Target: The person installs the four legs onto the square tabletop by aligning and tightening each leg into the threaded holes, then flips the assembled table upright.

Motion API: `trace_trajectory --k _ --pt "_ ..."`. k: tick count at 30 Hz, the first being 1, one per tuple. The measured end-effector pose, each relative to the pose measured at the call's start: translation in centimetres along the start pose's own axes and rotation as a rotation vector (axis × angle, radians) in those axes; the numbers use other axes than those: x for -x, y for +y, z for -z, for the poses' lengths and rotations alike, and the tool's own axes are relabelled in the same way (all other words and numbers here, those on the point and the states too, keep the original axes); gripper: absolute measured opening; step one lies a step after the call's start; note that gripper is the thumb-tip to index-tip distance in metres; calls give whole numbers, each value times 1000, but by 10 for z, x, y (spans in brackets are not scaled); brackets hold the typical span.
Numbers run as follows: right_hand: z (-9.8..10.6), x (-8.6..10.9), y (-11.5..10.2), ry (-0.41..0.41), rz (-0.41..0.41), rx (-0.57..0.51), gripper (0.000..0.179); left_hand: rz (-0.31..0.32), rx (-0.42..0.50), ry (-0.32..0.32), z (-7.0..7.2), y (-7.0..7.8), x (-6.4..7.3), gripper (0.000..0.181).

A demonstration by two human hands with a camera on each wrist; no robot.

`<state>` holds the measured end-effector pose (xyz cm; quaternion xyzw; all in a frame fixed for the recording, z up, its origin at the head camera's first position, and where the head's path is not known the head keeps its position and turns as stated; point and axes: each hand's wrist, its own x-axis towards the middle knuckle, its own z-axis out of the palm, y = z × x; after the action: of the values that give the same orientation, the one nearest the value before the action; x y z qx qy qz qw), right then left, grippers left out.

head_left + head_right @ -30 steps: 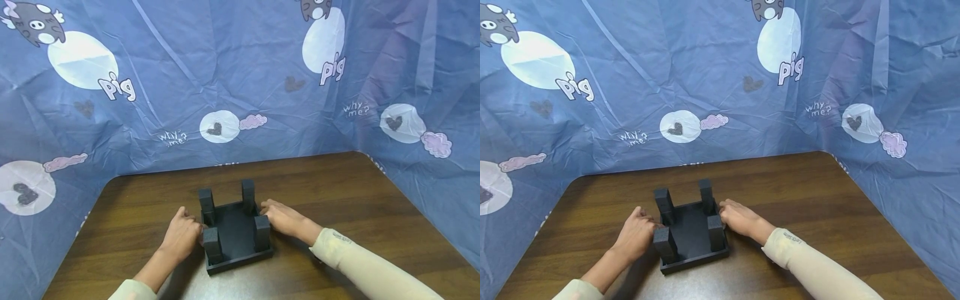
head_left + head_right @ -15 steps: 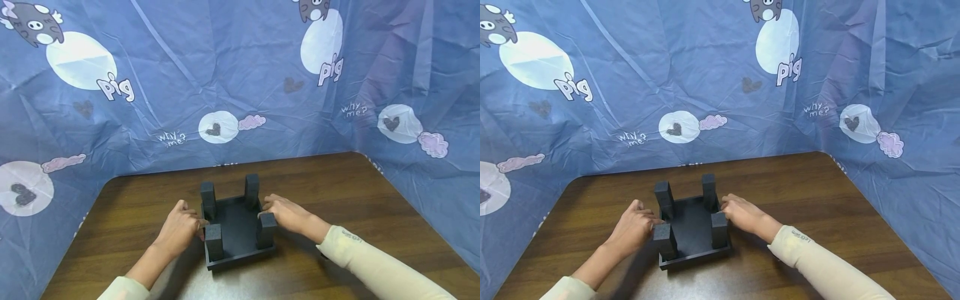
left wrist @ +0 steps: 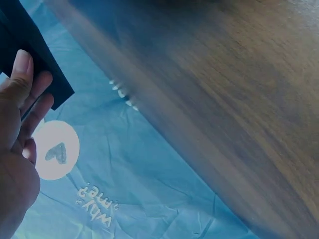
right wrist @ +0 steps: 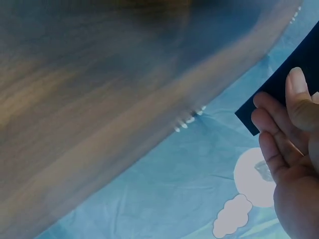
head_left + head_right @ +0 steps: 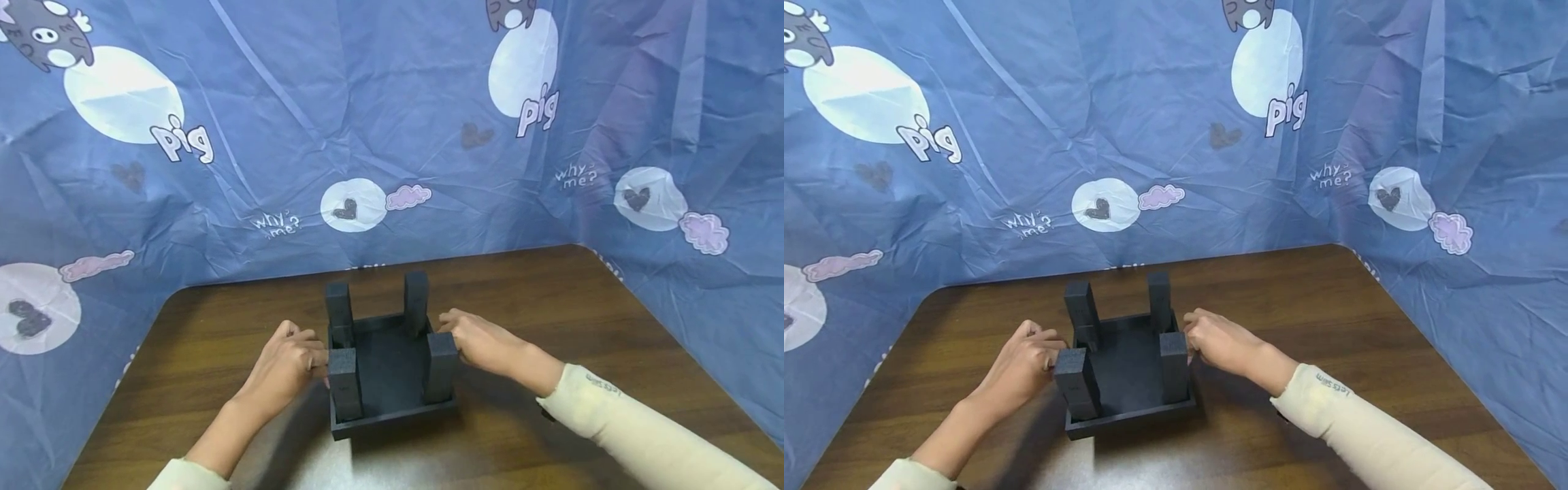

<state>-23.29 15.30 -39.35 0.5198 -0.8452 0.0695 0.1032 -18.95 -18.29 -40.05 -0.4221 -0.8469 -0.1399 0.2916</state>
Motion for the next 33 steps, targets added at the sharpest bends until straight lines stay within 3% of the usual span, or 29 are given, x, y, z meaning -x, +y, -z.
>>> trace_trajectory --k 4,7,11,16,20,25,28,33 --pt "4 0 1 24 36 -21 43 12 30 -8 3 0 -1 24" --pt "6 4 1 20 -2 -42 35 21 38 -10 5 0 -1 18" --pt "6 8 2 64 -22 -195 37 35 81 -10 7 2 -1 15" --pt "7 9 4 153 30 -443 54 82 179 -8 11 6 -4 19" --pt "11 9 5 207 44 -517 56 164 287 -31 15 6 -6 21" --pt "19 9 5 192 -77 -642 38 354 453 -120 20 4 -7 16" --pt "21 10 4 196 -137 -694 42 454 521 -161 22 3 -8 15" --pt "21 9 2 222 -184 -754 43 505 590 -207 27 1 -8 17"
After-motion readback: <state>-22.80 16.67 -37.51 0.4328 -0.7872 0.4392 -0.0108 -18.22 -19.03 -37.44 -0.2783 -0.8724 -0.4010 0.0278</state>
